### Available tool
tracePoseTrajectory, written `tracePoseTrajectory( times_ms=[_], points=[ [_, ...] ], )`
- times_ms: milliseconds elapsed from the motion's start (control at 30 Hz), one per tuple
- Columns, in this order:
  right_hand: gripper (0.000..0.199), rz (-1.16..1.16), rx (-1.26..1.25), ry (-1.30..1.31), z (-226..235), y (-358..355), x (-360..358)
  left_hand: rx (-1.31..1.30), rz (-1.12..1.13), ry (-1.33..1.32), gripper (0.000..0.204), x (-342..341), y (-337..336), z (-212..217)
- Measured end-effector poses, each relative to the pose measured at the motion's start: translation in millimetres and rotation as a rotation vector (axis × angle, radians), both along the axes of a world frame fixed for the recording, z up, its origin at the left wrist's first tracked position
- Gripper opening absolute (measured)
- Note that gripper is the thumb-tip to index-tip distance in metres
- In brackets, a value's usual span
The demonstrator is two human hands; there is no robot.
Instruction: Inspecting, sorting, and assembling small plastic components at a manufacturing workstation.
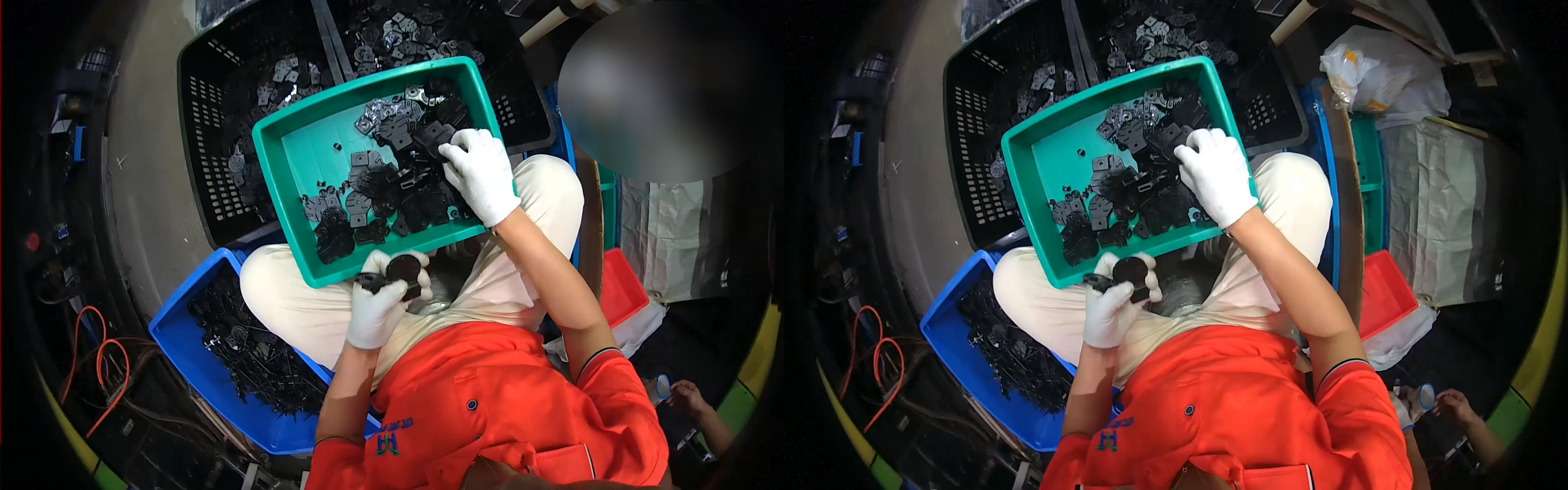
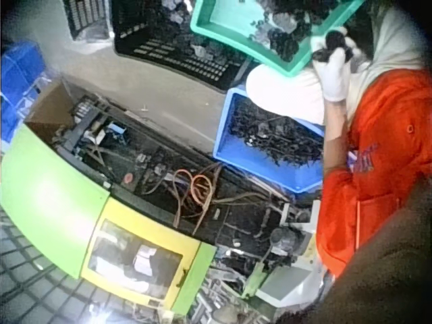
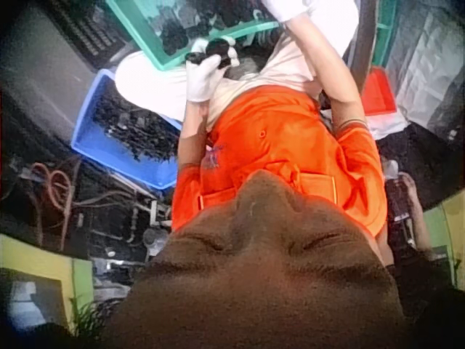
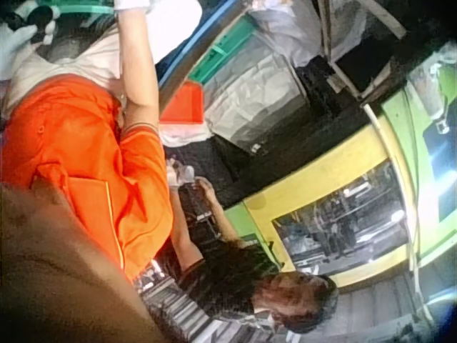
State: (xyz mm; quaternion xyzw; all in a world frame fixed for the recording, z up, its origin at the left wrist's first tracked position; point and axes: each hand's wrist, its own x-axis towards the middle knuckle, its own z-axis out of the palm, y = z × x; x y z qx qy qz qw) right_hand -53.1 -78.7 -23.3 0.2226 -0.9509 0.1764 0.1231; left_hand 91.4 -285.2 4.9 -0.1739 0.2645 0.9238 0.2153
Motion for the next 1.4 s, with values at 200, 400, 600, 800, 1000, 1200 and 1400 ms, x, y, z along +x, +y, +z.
tracePoseTrajectory(
  times_ms=[200, 400, 600, 800, 1000, 1200, 1400],
  points=[
    [0.014, -0.135, -0.635, -0.341, 85, 34, 9, -0.102, -0.037, 0.166, 0.053, -68, 25, 46],
    [0.017, -0.109, -0.729, -0.282, 237, 132, 33, -0.069, -0.231, 0.623, 0.057, -127, 118, 148],
    [0.009, -0.019, -1.125, -0.173, 327, 187, 76, 0.061, -0.35, 0.946, 0.049, -122, 224, 234],
    [0.013, -0.119, -1.19, 0.157, 361, 226, 110, 0.154, -0.421, 1.001, 0.04, -97, 288, 283],
    [0.019, 0.009, -1.514, 0.233, 367, 251, 128, 0.1, -0.386, 1.062, 0.032, -69, 332, 307],
    [0.017, -0.097, -1.515, 0.37, 370, 262, 139, -0.126, -0.336, 1.266, 0.033, -54, 344, 323],
    [0.017, -0.134, -1.611, 0.4, 374, 266, 140, -0.157, -0.306, 1.367, 0.032, -48, 351, 335]
  ],
)
